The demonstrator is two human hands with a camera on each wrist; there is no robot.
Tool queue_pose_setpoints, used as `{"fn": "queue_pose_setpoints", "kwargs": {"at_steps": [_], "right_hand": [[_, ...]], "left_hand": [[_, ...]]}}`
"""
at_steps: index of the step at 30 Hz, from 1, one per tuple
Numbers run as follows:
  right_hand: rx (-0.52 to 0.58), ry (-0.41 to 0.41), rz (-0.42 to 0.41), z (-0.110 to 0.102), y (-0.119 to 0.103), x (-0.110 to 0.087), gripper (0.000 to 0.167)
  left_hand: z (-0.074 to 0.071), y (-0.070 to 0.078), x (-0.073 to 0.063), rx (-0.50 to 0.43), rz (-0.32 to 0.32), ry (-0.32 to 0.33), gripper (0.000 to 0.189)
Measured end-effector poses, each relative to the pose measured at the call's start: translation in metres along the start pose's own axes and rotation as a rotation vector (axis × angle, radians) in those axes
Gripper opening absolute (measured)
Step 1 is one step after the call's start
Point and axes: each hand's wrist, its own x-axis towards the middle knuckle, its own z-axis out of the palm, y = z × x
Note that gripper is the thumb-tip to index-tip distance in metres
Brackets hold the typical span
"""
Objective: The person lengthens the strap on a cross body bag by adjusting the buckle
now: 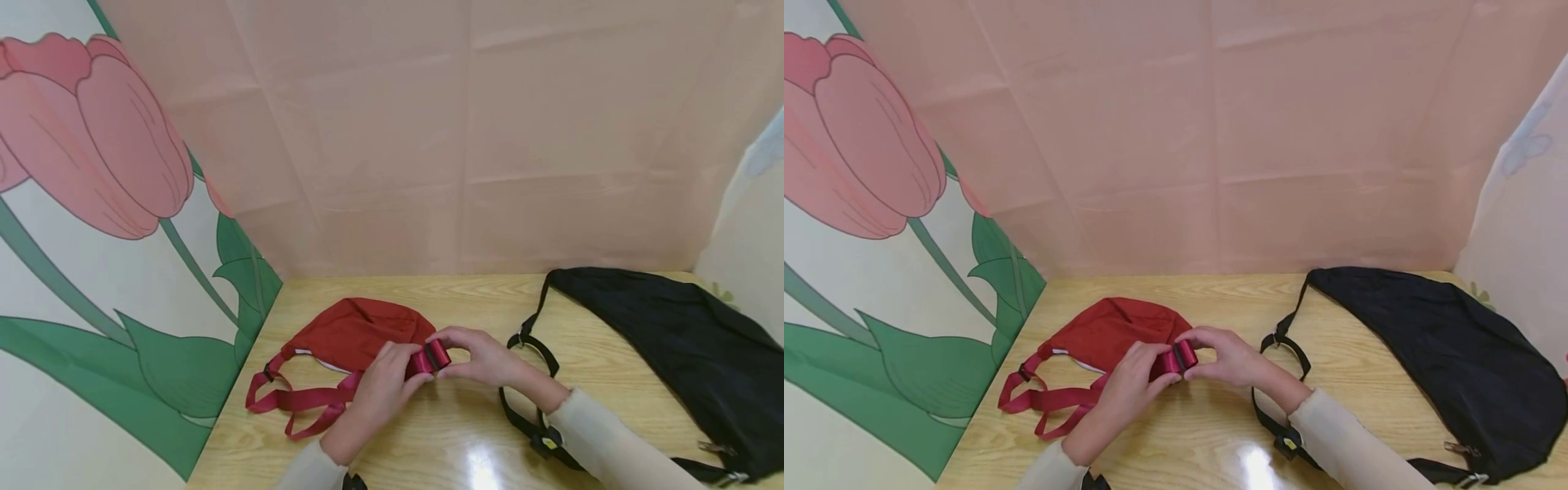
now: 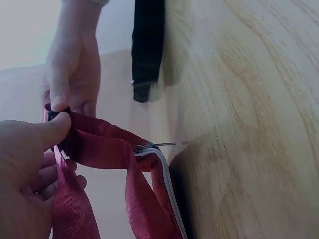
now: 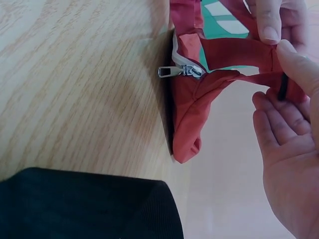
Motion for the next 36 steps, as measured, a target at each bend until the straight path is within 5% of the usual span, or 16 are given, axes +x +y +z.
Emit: {"fn": "queue_pose_setpoints", "kwargs": {"at_steps": [16,26,36], "right_hand": [[-0.021,0.010,-0.010,-0.001,-0.001,0.000,0.053],[-0.002,0.003,0.001,-0.001,-0.001,0.001,0.051],[0.017,0.008,-0.010,-0.001,-0.001,-0.001,0.050]], "left_hand": [[-0.002,-0.010,-0.010,0.073,-0.044,0.001,0.048],[0.000,-0.006,-0.005,0.042,0.035,0.028,0.041],[0.000,0.000,-0.001,0.047,0.014,0.011,0.051]]}}
